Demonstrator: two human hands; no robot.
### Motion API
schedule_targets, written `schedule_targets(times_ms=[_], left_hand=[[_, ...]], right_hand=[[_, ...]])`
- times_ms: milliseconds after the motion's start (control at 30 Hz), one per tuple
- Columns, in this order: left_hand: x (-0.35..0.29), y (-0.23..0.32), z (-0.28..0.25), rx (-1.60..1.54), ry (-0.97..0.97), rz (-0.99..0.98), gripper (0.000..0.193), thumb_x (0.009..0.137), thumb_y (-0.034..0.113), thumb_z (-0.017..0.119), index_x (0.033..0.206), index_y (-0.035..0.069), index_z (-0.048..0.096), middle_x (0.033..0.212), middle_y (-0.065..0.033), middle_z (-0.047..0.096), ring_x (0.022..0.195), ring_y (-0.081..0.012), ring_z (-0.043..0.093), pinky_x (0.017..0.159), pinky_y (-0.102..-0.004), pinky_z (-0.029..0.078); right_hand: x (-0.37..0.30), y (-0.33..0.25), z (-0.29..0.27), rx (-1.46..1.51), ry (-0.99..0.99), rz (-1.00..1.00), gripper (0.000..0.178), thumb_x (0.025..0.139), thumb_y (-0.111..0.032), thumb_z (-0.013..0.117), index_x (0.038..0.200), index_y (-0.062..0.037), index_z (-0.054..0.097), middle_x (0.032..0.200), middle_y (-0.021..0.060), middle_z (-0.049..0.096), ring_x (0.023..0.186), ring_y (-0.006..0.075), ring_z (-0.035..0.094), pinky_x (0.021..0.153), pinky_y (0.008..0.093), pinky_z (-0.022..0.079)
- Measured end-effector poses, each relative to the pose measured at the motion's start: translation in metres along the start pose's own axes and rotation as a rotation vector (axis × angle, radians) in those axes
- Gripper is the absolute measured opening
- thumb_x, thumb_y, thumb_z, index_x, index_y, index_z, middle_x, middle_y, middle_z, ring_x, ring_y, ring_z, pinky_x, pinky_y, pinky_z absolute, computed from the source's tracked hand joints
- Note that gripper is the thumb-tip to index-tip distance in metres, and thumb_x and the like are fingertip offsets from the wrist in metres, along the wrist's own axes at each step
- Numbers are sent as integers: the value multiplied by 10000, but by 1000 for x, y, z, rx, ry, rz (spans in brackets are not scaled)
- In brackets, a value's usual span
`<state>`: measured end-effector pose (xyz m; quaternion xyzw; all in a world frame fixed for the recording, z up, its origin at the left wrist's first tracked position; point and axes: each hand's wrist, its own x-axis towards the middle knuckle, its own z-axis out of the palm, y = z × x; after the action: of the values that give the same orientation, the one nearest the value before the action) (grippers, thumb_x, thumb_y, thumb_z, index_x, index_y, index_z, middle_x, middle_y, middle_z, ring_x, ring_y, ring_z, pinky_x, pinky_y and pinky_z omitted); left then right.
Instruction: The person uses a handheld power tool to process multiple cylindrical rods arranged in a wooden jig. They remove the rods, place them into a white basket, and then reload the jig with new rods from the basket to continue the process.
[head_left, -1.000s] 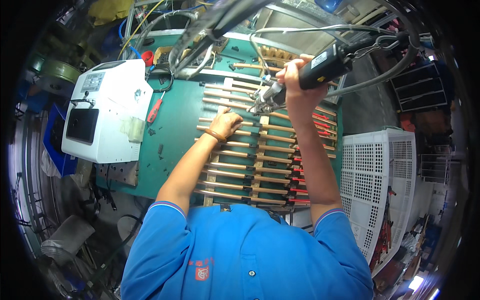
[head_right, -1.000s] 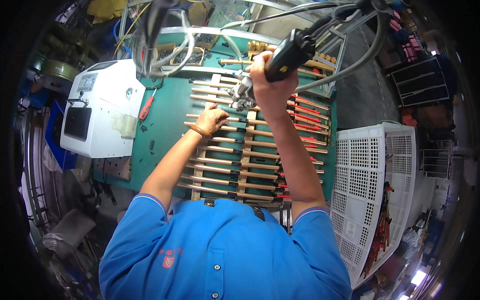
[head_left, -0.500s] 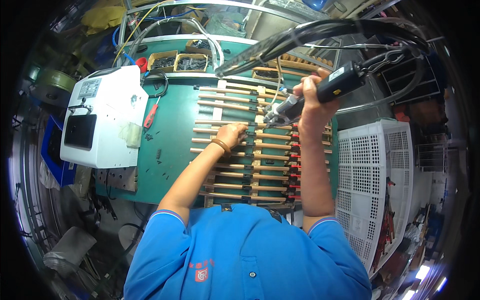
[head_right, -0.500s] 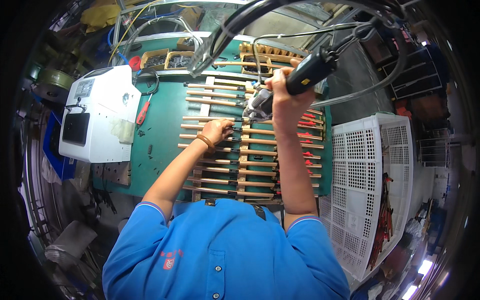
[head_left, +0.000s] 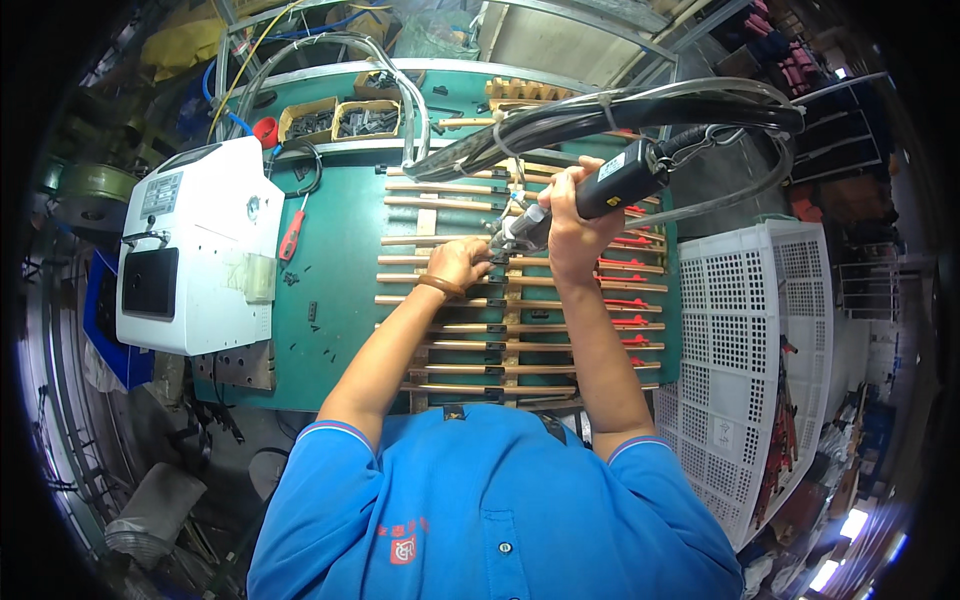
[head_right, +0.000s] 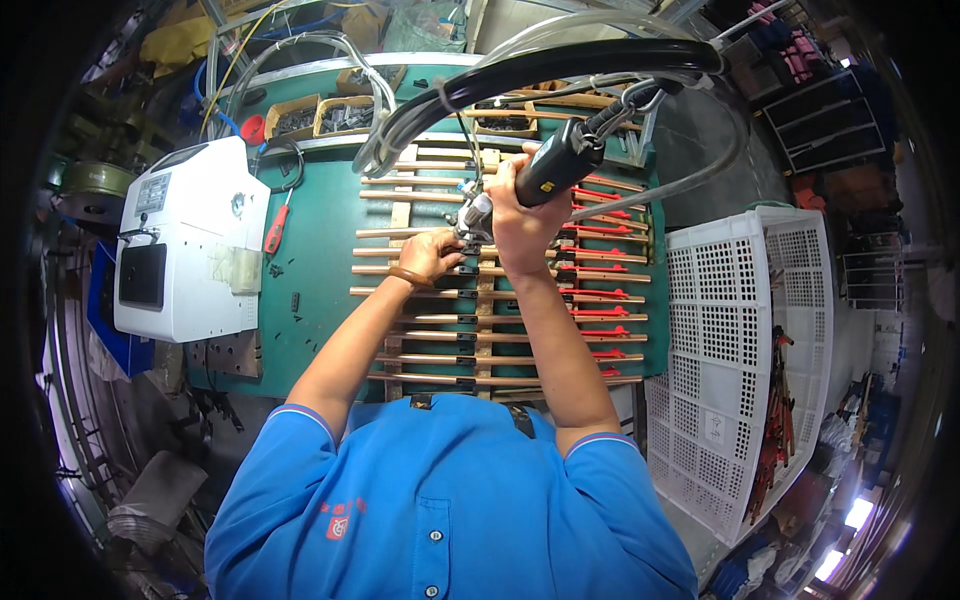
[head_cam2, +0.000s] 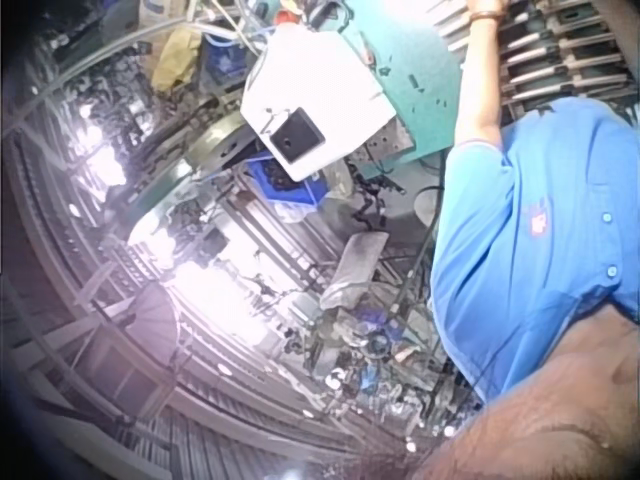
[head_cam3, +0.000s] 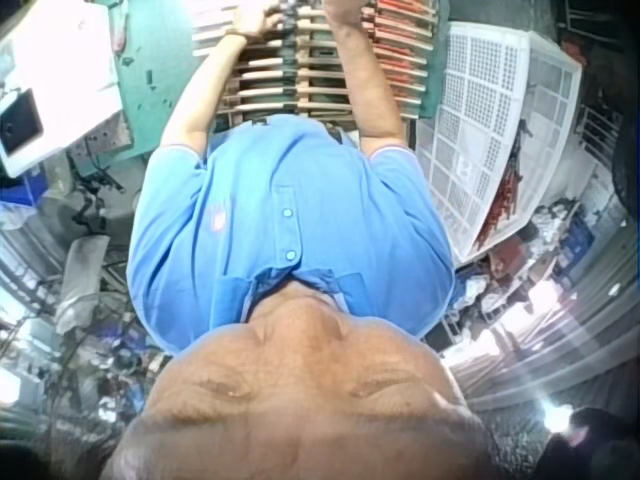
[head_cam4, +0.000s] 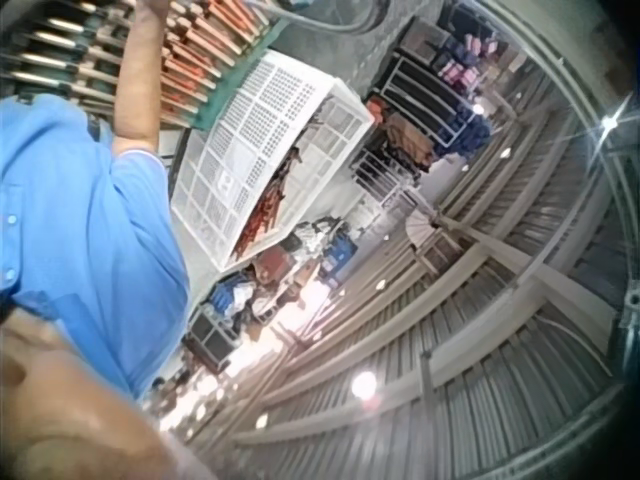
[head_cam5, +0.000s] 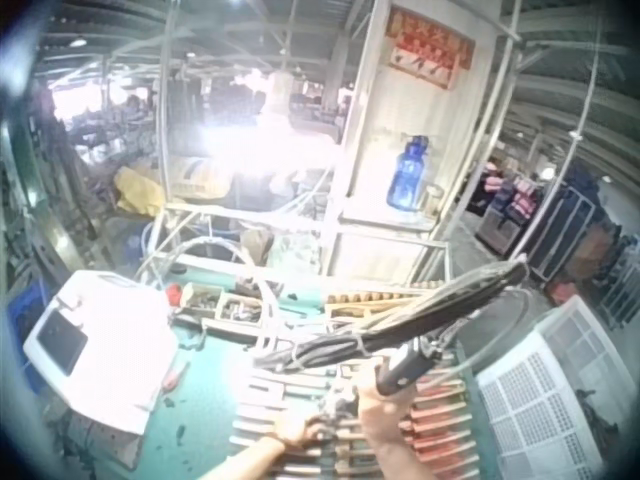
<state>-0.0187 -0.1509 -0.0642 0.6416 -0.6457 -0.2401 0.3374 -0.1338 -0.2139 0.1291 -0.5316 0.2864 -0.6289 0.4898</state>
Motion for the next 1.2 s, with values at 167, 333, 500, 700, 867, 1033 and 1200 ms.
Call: schedule_targets(times_ms=[167,333,500,700,867,1033,1200], left_hand=[[-1,-5,1,-35,50,111,223,728,199,768,906,115,664,824,-72,652,762,-297,650,648,-388,517],[-1,-3,2,-35,70,127,219,713,180,772,885,113,654,791,-75,630,747,-305,641,631,-393,511],[-1,-1,0,-8,33,97,190,734,181,744,873,116,632,837,-79,633,783,-317,637,651,-418,509],[1,2,-6,25,-31,66,199,743,175,728,895,112,616,894,-89,641,826,-328,636,684,-433,513],[-5,-14,-20,49,67,223,167,757,190,719,888,110,654,845,-83,635,790,-308,634,662,-413,523],[-20,-25,-26,36,82,233,136,771,106,701,901,86,664,844,-73,639,793,-283,637,690,-382,526],[-22,-27,-26,26,127,288,131,776,90,691,903,71,664,849,-67,635,804,-280,630,702,-374,525]], right_hand=[[3,6,0,-11,1,-8,325,829,112,531,1125,5,448,810,80,551,636,130,562,597,267,503],[-1,16,-2,18,-8,-24,364,789,125,613,1105,-11,492,873,29,563,647,78,572,566,219,501],[-8,18,-5,-95,-14,-23,304,834,117,530,1103,-2,454,816,76,559,638,127,570,587,270,510],[-16,21,0,-27,-48,9,219,837,101,576,1022,12,502,845,52,577,674,97,575,608,235,507],[-19,28,-4,-163,-137,-123,279,807,138,600,1041,19,505,917,31,551,726,49,515,626,189,469],[-28,29,-3,-161,-135,-117,270,806,132,602,1028,20,495,928,45,540,715,49,518,598,199,471],[-36,26,7,-166,-134,-193,137,802,117,621,811,6,541,696,-7,534,609,50,518,547,217,463]])
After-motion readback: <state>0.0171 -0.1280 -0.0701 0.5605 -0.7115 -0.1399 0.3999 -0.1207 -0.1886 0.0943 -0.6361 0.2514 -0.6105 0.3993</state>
